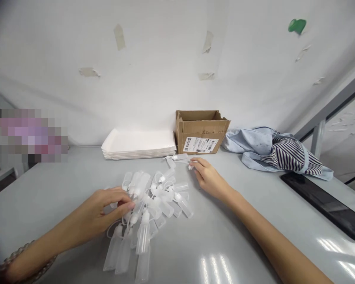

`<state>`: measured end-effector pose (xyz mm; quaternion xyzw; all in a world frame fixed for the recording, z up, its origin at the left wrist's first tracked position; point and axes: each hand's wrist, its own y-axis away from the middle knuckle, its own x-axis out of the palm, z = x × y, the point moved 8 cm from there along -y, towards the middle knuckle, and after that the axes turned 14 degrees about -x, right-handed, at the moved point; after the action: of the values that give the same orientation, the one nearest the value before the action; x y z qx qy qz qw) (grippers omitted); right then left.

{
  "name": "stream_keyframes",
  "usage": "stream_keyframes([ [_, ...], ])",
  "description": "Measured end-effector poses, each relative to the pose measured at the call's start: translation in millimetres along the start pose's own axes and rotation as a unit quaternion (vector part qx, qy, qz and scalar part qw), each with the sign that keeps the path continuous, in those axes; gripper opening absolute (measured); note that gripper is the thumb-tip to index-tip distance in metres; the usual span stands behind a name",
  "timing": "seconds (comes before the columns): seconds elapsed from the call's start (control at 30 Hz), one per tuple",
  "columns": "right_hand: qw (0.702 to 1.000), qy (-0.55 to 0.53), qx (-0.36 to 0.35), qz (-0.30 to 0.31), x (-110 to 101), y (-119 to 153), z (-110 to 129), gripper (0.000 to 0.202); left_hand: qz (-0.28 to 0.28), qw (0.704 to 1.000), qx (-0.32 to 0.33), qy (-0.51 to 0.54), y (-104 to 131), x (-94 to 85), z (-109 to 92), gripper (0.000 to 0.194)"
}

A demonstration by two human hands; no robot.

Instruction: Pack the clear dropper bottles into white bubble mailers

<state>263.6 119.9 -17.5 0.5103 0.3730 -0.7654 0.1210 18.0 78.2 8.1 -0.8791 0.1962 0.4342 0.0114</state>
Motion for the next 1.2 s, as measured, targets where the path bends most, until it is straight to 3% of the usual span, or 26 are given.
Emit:
stream_keyframes([
  [0.17, 1.000, 0.015, -0.004, 0.003, -1.3, -2.3, -3.6, 0.033, -0.059, 0.997, -0.045, 0.003, -1.6, -11.0, 7.2, 0.044],
  [0.3, 1.000, 0.025, -0.009, 0.015, -1.5, -4.1, 5.4, 0.029, -0.168, 0.983, -0.060, 0.033, 1.6, -18.2, 9.5, 0.029],
  [0.4, 0.999, 0.011, -0.024, 0.020, -4.7, -4.7, 28.4, 0.027, -0.235, 0.971, 0.010, 0.028, 10.7, -14.0, -4.8, 0.017],
  [0.53, 0.999, -0.027, -0.039, -0.005, -22.9, -6.3, 62.7, 0.024, -0.256, 0.961, 0.105, 0.004, 23.4, -2.0, -26.6, 0.016],
  [0.6, 0.994, -0.100, -0.009, -0.037, -36.5, -6.3, 69.3, 0.021, -0.260, 0.957, 0.129, -0.001, 28.2, 0.7, -32.5, 0.019],
  [0.67, 0.973, -0.216, 0.062, -0.049, -42.5, -4.2, 67.3, 0.018, -0.250, 0.958, 0.140, 0.004, 30.5, 3.2, -34.7, 0.022],
  [0.77, 0.915, -0.373, 0.145, -0.049, -39.4, -0.3, 67.0, 0.017, -0.218, 0.967, 0.132, 0.027, 30.2, 7.9, -32.2, 0.025],
  [0.93, 0.824, -0.541, 0.163, -0.044, -20.9, 0.1, 80.0, 0.017, -0.181, 0.978, 0.083, 0.065, 26.3, 15.6, -22.4, 0.036],
  [1.2, 0.774, -0.608, 0.173, -0.032, -1.7, 1.9, 91.7, 0.020, -0.183, 0.975, 0.066, 0.105, 24.7, 12.4, -23.0, 0.014],
])
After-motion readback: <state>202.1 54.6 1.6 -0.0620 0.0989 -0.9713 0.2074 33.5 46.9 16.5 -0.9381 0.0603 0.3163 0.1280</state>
